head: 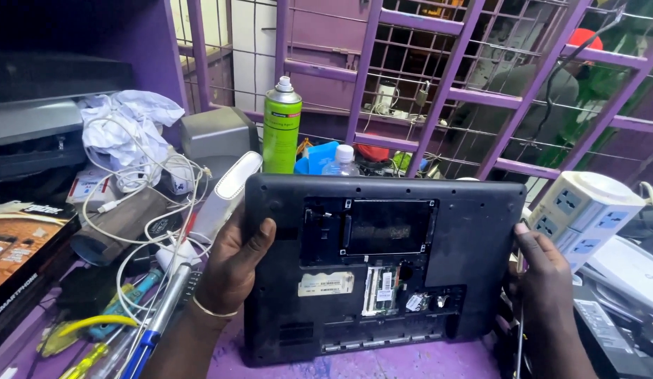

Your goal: Disassembling a laptop by removing screws with a screwdriver and prying off the back cover at a repair station.

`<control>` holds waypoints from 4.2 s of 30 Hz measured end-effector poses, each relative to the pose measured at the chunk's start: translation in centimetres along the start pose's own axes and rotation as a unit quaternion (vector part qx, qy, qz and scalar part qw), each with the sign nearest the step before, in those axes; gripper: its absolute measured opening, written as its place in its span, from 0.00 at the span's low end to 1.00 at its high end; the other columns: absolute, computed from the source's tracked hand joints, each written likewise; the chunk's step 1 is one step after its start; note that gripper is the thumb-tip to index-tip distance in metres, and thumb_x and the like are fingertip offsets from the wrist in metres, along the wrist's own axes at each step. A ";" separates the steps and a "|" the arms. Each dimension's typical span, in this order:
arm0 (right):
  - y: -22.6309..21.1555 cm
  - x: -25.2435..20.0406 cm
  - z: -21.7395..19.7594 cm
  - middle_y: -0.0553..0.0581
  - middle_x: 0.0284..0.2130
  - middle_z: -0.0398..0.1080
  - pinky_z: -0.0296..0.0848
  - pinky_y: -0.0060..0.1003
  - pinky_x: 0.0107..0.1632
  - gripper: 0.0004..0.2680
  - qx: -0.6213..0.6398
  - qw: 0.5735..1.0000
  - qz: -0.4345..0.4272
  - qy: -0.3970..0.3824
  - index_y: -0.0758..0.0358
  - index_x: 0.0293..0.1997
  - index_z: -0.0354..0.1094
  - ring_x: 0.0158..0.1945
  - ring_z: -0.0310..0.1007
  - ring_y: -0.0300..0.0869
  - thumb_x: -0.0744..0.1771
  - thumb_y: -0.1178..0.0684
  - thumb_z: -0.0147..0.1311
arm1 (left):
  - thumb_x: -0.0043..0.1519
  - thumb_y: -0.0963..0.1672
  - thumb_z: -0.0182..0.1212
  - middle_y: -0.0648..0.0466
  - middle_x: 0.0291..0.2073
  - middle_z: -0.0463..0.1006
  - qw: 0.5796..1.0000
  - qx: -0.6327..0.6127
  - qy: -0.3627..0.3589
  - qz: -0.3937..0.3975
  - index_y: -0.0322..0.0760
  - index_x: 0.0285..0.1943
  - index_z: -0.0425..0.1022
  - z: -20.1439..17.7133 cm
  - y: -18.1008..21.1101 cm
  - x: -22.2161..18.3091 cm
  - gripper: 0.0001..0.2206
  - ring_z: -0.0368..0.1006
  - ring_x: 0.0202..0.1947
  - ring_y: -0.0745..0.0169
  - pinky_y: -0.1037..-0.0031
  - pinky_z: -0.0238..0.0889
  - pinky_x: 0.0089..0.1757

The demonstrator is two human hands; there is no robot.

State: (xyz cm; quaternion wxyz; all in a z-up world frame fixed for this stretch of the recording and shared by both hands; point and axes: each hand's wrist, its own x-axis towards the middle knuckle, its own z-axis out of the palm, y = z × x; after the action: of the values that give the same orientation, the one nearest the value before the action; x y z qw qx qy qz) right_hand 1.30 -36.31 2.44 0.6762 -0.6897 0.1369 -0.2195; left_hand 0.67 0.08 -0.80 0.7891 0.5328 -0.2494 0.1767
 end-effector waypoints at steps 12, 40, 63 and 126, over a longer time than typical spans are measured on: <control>0.7 1.1 -0.7 0.48 0.13 0.50 0.41 0.31 0.14 0.10 0.020 1.000 -0.010 -0.019 0.54 0.40 0.63 0.11 0.44 0.35 0.72 0.41 0.49 | 0.58 0.45 0.63 0.46 0.57 0.81 0.996 0.012 0.048 -0.071 0.38 0.69 0.70 0.3 0.1 0.2 0.27 0.78 0.58 0.49 0.60 0.74 0.56; -0.6 1.8 -3.1 0.61 0.42 0.68 0.63 0.35 0.31 0.08 0.061 0.994 -0.081 -0.028 0.60 0.49 0.54 0.31 0.64 0.44 0.66 0.59 0.41 | 0.54 0.39 0.68 0.44 0.52 0.84 0.999 -0.011 0.032 -0.041 0.33 0.62 0.75 -0.2 -0.2 0.0 0.24 0.80 0.53 0.48 0.59 0.76 0.54; -6.5 -3.7 -13.7 0.58 0.51 0.84 0.91 0.31 0.31 0.28 -0.200 0.855 -0.394 -0.269 0.67 0.58 0.65 0.51 0.94 0.43 0.54 0.55 0.68 | 0.53 0.38 0.69 0.44 0.51 0.85 0.997 -0.059 0.019 -0.055 0.32 0.61 0.76 -0.6 1.0 0.4 0.24 0.81 0.53 0.47 0.58 0.76 0.54; -18.0 -28.5 -1.8 0.41 0.22 0.79 0.73 0.32 0.26 0.11 -0.372 0.875 -0.295 0.098 0.36 0.48 0.82 0.18 0.77 0.33 0.66 0.41 0.53 | 0.48 0.36 0.69 0.48 0.46 0.83 0.999 0.033 0.035 0.013 0.33 0.54 0.76 -3.1 3.6 -0.1 0.22 0.79 0.47 0.54 0.66 0.74 0.51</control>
State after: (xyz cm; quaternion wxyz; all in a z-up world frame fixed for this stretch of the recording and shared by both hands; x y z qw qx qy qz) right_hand -26.21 -23.15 16.93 0.2569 -0.8736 0.0639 -0.4083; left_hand -0.69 4.25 0.92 0.7769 0.5490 -0.2226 0.2132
